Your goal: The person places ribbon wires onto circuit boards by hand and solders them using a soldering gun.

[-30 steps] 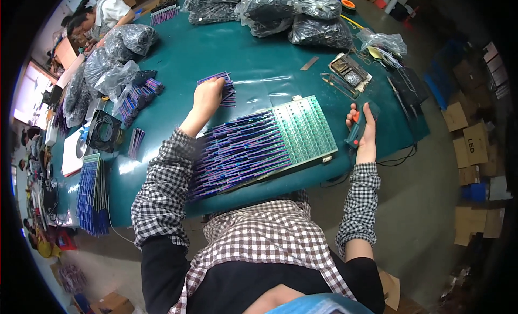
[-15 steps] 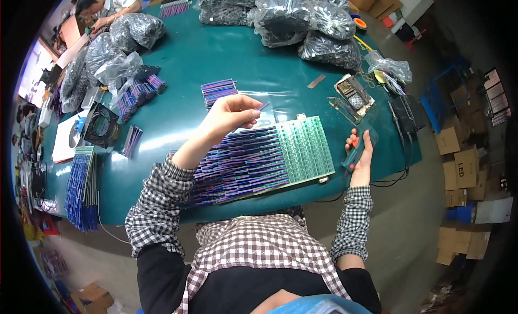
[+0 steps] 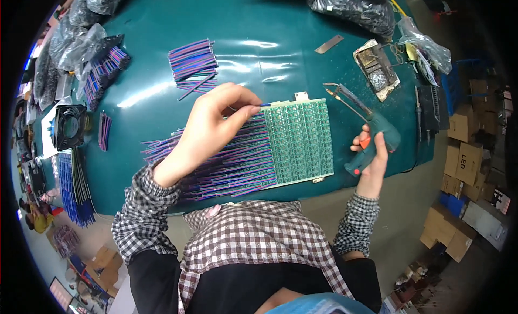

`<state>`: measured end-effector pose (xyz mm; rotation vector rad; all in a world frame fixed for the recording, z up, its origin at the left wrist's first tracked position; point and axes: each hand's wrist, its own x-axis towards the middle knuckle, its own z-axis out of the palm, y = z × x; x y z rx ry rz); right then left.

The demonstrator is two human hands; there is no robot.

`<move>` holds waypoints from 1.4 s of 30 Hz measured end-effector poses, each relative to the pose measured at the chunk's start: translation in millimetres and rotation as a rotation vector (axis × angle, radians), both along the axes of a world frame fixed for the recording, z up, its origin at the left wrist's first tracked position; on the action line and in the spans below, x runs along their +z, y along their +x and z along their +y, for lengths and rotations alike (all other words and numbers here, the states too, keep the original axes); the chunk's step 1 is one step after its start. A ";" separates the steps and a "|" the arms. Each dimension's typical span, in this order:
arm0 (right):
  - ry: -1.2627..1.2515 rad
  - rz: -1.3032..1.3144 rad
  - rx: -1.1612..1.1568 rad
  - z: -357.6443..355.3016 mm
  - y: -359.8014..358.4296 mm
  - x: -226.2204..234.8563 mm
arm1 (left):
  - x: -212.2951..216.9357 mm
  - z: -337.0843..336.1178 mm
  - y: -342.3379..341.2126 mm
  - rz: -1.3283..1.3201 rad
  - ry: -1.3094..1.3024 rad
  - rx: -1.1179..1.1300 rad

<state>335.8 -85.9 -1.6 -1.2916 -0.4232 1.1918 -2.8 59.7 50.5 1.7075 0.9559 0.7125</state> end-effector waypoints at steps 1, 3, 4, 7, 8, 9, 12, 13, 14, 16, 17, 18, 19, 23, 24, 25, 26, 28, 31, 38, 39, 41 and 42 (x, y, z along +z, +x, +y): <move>-0.050 -0.159 0.007 0.3 -2.1 14.7 | 1.8 -0.8 -1.5 0.083 0.169 -0.019; 0.015 -0.225 0.045 0.3 8.8 40.6 | -3.3 -3.8 -3.8 0.080 0.194 -0.044; 0.012 -0.250 0.026 4.3 8.5 60.5 | -3.9 -4.8 -4.3 0.080 0.236 -0.063; 0.158 -0.345 0.025 17.8 9.9 108.0 | -0.4 -3.0 2.3 0.167 0.308 -0.097; 0.202 -0.372 0.041 21.7 12.5 122.1 | -1.0 -2.7 6.3 0.159 0.297 -0.106; 0.252 -0.392 0.064 25.4 14.5 128.5 | -1.1 -3.1 9.3 0.160 0.350 -0.105; 0.242 -0.449 0.033 29.4 7.3 126.1 | -9.5 -6.3 22.5 0.169 0.476 -0.107; 0.238 -0.439 0.052 27.9 3.9 117.2 | -14.7 -7.9 26.4 0.180 0.556 -0.104; 0.228 -0.424 0.032 23.6 -4.2 104.6 | -26.4 -8.8 30.1 0.217 0.655 -0.100; 0.200 -0.396 -0.012 18.0 -27.5 74.8 | -39.6 -12.7 32.0 0.301 0.703 -0.095; 0.175 -0.403 -0.057 11.8 -41.1 68.3 | -43.6 -13.8 33.2 0.367 0.757 -0.106; 0.158 -0.401 -0.079 7.0 -51.3 63.1 | -48.3 -14.3 32.3 0.396 0.806 -0.123; 0.137 -0.399 -0.105 1.5 -60.4 58.4 | -51.9 -15.7 32.1 0.395 0.798 -0.133; 0.096 -0.406 -0.099 -19.3 -78.8 46.7 | -57.6 -19.8 30.9 0.405 0.814 -0.150; 0.070 -0.413 -0.091 -22.6 -82.2 47.8 | -57.5 -19.9 30.9 0.401 0.827 -0.146; 0.064 -0.412 -0.094 -25.5 -84.6 47.9 | -57.0 -20.5 31.0 0.400 0.822 -0.151; 0.056 -0.438 -0.086 -28.0 -86.6 47.8 | -56.3 -21.1 31.0 0.396 0.811 -0.154; 0.039 -0.452 -0.096 -30.2 -91.5 49.0 | -57.9 -20.3 30.7 0.388 0.798 -0.156; 0.030 -0.455 -0.069 -36.2 -94.6 47.3 | -62.1 -18.5 30.0 0.334 0.824 -0.149; 0.002 -0.459 0.031 -50.3 -105.6 42.7 | -66.7 -19.4 30.9 0.311 0.862 -0.095; 0.000 -0.461 0.030 -52.4 -105.6 42.2 | -66.9 -19.0 31.2 0.306 0.857 -0.097; 0.006 -0.494 0.094 -56.1 -105.2 42.0 | -68.3 -18.7 32.0 0.302 0.861 -0.094; -0.008 -0.303 0.012 -55.9 -110.9 47.2 | -69.3 -18.9 31.9 0.304 0.867 -0.090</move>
